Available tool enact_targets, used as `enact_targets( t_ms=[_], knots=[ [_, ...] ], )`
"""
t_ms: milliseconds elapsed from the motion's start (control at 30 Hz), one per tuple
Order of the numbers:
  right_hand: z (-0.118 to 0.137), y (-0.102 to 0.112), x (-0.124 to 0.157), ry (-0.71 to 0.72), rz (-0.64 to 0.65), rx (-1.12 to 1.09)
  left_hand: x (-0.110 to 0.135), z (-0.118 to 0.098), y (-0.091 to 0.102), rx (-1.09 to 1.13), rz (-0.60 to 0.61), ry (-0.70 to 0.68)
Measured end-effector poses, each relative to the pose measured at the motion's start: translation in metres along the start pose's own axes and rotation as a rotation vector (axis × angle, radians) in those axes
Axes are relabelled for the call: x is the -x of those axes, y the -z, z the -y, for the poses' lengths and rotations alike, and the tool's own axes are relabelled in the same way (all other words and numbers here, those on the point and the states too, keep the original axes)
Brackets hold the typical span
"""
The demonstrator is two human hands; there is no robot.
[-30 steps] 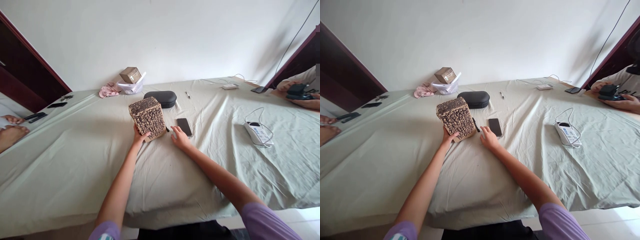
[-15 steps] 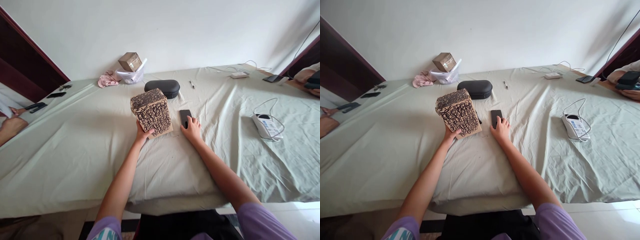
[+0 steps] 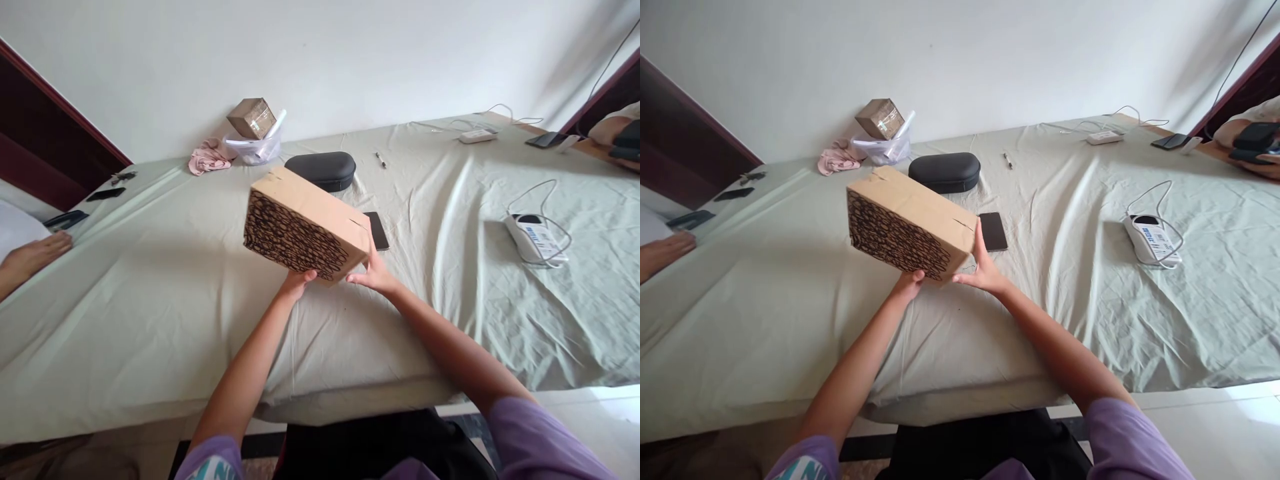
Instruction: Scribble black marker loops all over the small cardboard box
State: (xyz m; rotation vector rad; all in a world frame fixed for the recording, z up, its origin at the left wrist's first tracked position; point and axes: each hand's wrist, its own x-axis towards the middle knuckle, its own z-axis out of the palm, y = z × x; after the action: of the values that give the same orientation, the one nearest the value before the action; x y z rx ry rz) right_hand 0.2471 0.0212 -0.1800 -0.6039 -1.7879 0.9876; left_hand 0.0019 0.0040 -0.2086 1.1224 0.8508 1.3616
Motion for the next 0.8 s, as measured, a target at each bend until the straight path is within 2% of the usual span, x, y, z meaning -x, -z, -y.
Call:
enact_targets(
  t_ms=[100,233,333,433,500,567,700,800],
  knots=[
    [0.024,-0.002,-0.001,0.001,-0.071,-0.079,0.001,0.004,-0.001,-0.008,0.034,0.023],
    [0.049,0.026,-0.009,0.039,-0.070,-0.123,-0.011,-0.007,0.027,-0.019,-0.032,-0.056],
    [0.053,0.052,-0.012,0.006,0.000,-0.124,-0.016,-0.022,0.052,-0.117,-0.083,-0.150],
    [0.048,0.067,-0.009,-0.024,0.076,-0.132,-0.012,-0.032,0.063,-0.334,0.008,-0.151],
    [0.043,0.070,-0.007,-0.035,0.098,-0.142,-0.009,-0.033,0.063,-0.396,0.082,-0.115],
    [0.040,0.070,-0.006,-0.055,0.094,-0.144,-0.007,-0.031,0.058,-0.386,0.105,-0.097],
    [0.036,0.060,-0.007,-0.071,-0.003,-0.086,-0.008,-0.025,0.048,-0.227,-0.011,-0.137],
    [0.030,0.040,-0.007,-0.067,-0.068,-0.062,-0.009,-0.021,0.039,-0.085,-0.051,-0.120]
  ],
)
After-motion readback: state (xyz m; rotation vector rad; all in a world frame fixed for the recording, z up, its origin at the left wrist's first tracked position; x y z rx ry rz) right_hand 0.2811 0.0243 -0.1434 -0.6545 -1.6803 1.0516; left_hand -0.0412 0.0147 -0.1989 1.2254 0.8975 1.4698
